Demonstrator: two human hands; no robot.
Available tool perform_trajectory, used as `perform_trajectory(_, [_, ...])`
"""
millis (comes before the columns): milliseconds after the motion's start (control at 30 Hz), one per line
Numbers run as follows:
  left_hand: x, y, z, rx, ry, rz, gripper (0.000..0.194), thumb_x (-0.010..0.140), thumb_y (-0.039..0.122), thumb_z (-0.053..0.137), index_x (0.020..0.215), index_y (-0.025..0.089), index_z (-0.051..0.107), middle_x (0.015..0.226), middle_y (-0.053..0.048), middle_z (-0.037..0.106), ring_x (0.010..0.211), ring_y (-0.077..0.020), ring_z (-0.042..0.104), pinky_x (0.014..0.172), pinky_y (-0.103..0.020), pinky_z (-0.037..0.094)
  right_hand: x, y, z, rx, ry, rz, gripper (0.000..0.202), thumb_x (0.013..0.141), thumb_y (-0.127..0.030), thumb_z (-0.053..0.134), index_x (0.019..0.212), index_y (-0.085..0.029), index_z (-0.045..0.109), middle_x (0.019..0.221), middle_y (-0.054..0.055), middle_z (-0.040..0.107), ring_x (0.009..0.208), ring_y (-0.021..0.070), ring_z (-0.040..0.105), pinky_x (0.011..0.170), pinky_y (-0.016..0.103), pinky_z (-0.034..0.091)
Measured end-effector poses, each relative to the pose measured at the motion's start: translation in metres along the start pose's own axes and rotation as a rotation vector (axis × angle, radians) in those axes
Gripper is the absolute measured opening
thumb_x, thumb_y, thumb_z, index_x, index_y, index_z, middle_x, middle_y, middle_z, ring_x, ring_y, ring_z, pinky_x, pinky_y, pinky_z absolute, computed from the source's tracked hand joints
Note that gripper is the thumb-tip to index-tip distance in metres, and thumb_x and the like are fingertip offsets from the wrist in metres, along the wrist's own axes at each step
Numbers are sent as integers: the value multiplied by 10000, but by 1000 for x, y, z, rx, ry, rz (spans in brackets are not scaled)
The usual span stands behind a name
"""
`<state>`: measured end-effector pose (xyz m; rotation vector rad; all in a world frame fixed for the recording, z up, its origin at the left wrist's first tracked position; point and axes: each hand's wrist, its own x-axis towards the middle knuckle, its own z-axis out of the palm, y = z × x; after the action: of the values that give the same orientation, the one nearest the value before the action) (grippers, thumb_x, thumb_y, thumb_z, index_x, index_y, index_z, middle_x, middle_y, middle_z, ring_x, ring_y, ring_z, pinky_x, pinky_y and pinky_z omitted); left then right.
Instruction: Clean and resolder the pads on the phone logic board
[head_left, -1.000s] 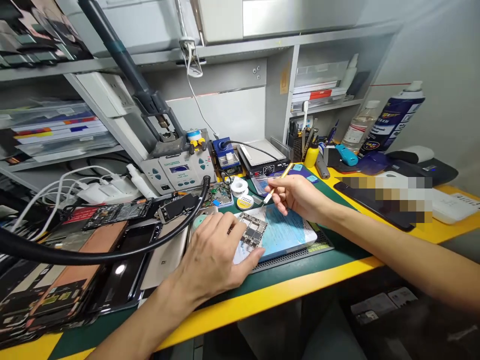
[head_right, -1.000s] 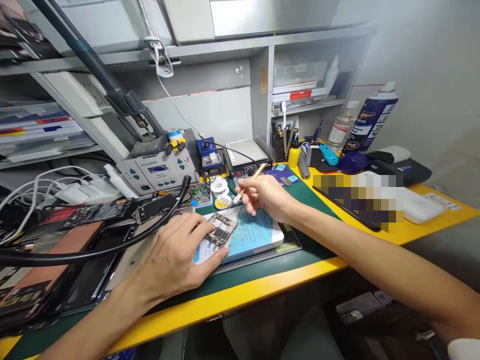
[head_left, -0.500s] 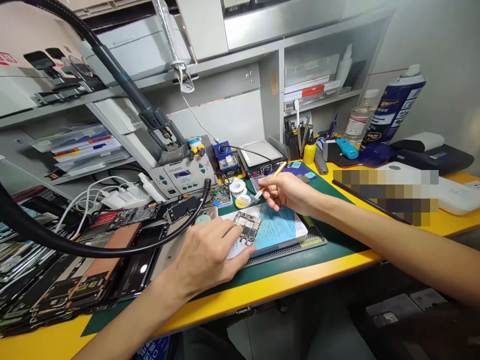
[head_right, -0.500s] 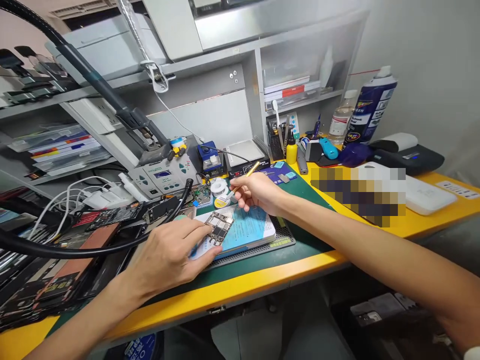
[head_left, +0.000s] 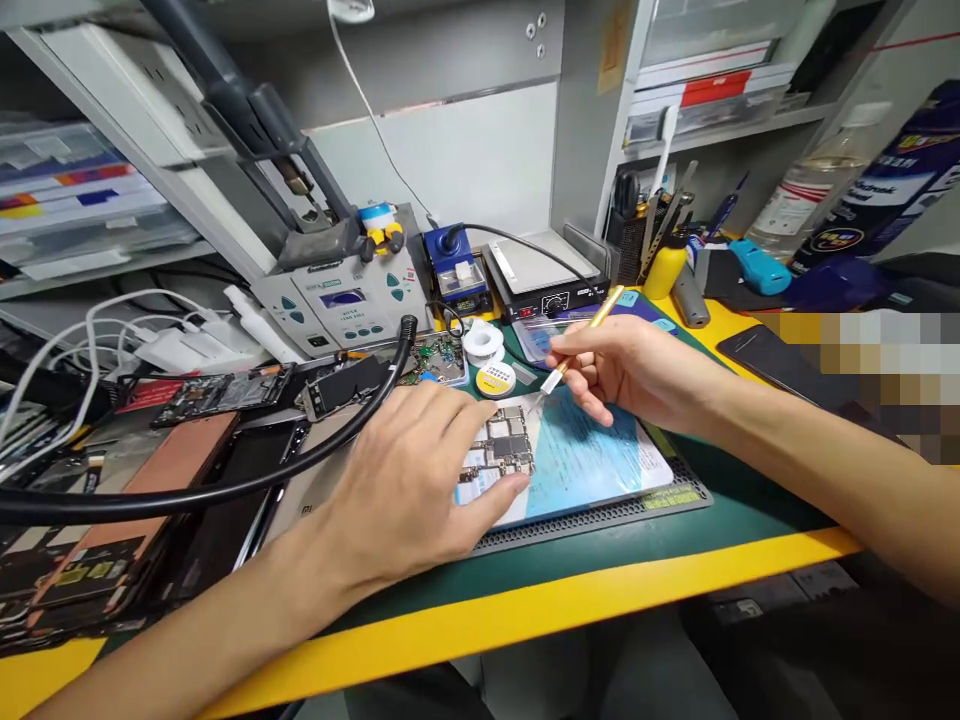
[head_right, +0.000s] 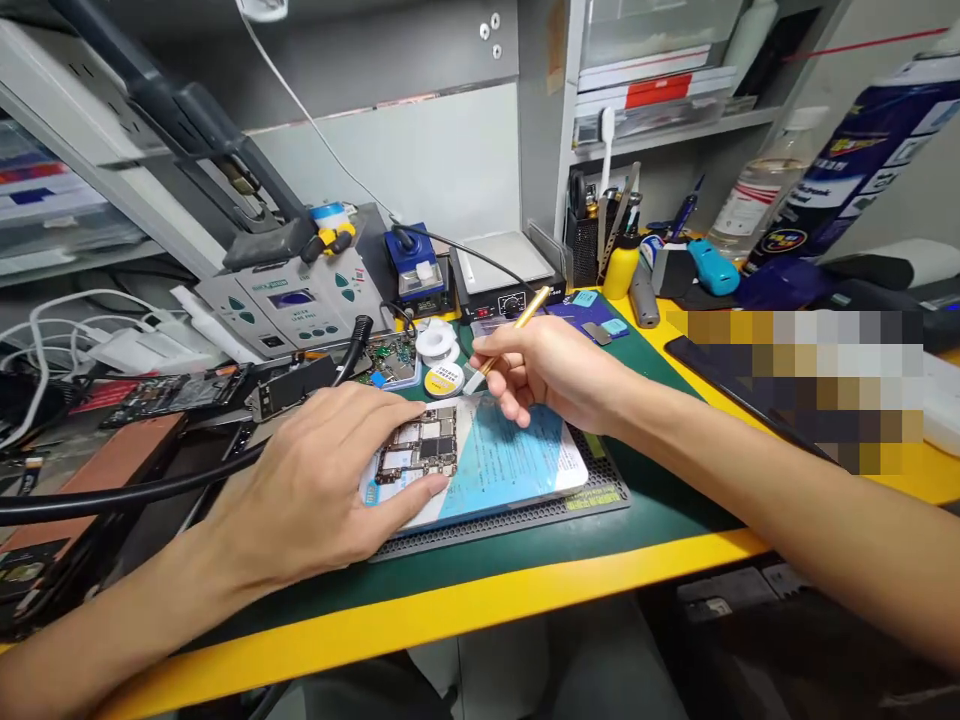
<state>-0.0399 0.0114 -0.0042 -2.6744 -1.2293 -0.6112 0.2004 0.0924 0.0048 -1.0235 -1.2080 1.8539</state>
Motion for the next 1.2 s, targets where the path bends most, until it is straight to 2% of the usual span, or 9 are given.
perform_trajectory(100, [-12, 2, 5, -27, 53, -50, 492, 916, 448, 701, 1282, 126, 631, 1234, -161, 689, 1108, -335, 645, 947, -536, 542, -3, 1, -1, -12, -1, -17, 169, 859, -216, 705, 715, -127, 709, 486, 27, 639, 324, 144, 567, 285, 211, 432])
perform_trajectory(200, [-24, 5, 9, -62, 156, -39, 455, 903, 325, 715, 1284, 96, 623, 1345, -196, 651, 1272, -340, 601, 1105, -533, 505, -6, 3, -2, -11, -9, 3, 210, 859, -289, 754, 715, -139, 723, 472, 19, 634, 313, 138, 567, 286, 194, 443])
perform_trajectory(300, [-30, 7, 13, -62, 215, 20, 429, 893, 329, 714, 1247, 95, 651, 1373, -201, 657, 1371, -361, 567, 1198, -559, 458, -6, 5, -3, 7, 21, 45, 242, 828, -362, 820, 731, -156, 738, 498, 17, 640, 328, 135, 582, 289, 177, 440])
perform_trajectory(567, [-30, 3, 24, 28, 204, 89, 463, 970, 503, 598, 1218, 127, 705, 1238, -187, 741, 1210, -372, 682, 1154, -646, 472, -9, 2, -4, -8, 57, 74, 354, 733, -535, 877, 727, -196, 779, 526, 65, 663, 330, 141, 588, 327, 190, 431])
perform_trajectory(700, [-35, 5, 31, 85, 250, 85, 500, 998, 535, 530, 1233, 131, 710, 1214, -186, 744, 1170, -379, 683, 1142, -687, 451, -11, 4, -4, -44, 90, 98, 350, 730, -542, 875, 769, -206, 786, 552, 70, 671, 344, 148, 590, 345, 206, 421])
perform_trajectory(833, [-36, 7, 37, 112, 262, 121, 520, 984, 560, 564, 1265, 145, 697, 1276, -183, 719, 1210, -385, 658, 1169, -676, 426, -10, 7, -4, -102, 123, 75, 402, 690, -597, 883, 759, -216, 776, 538, 57, 649, 317, 146, 557, 328, 222, 415])
perform_trajectory(1033, [-35, 5, 49, 136, 354, 137, 552, 968, 616, 561, 1226, 145, 688, 1186, -168, 730, 1149, -389, 666, 1164, -666, 415, -9, 7, -3, -154, 200, 28, 385, 640, -574, 911, 752, -229, 780, 587, 67, 673, 351, 182, 594, 300, 246, 456])
perform_trajectory(1133, [-35, 8, 46, 114, 357, 130, 582, 995, 628, 496, 1221, 127, 686, 1187, -173, 722, 1160, -384, 653, 1161, -668, 412, -8, 8, -1, -147, 180, 23, 381, 647, -569, 908, 746, -225, 776, 567, 72, 674, 359, 184, 597, 306, 245, 471])
perform_trajectory(1200, [-34, 8, 38, 55, 358, 105, 519, 1017, 558, 478, 1192, 118, 691, 1138, -157, 722, 1128, -352, 650, 1152, -648, 425, -5, 8, 0, -128, 157, 25, 365, 661, -551, 908, 755, -223, 776, 553, 63, 669, 351, 174, 585, 303, 233, 462])
